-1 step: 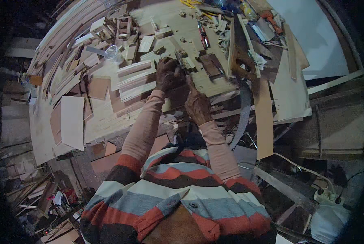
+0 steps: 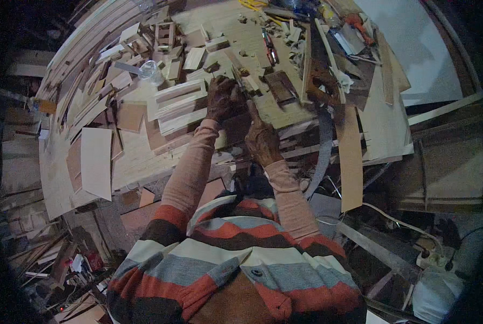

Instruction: Apply glue to wood pieces and assemble them according to a design.

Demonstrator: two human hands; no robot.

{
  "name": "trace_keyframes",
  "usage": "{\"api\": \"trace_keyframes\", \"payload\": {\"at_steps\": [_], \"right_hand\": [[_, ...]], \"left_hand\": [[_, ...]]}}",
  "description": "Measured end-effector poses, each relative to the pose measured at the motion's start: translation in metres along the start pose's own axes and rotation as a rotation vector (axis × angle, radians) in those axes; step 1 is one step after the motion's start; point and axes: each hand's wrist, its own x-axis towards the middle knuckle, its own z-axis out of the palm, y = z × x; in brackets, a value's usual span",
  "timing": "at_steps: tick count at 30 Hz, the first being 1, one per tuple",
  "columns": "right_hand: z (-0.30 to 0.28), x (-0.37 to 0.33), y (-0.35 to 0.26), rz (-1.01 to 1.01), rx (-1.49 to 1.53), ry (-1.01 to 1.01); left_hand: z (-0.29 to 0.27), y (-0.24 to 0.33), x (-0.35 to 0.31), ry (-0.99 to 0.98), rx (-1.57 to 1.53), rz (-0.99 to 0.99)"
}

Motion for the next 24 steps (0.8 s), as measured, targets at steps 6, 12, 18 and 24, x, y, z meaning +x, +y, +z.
{"api": "trace_keyframes", "payload": {"at_steps": [6,12,18,24], "right_hand": [[-0.001,0.002,0.001,-0.030,0.081,-0.037],[-0.007,-0.002,-0.005,0.051,0.106,0.012],[-0.025,0.003,-0.019,0.049,0.112,-0.092],[-0.019,0.004,-0.011,0.128,0.131,-0.143]], "left_hand": [[0.009,0.003,0.004,0.108,0.095,-0.059],[0.005,0.014,0.005,0.112,0.111,-0.093],[0.002,0.014,0.004,0.071,0.163,-0.091],[0.010,0.007,0.005,0.101,0.159,-0.089]]}}
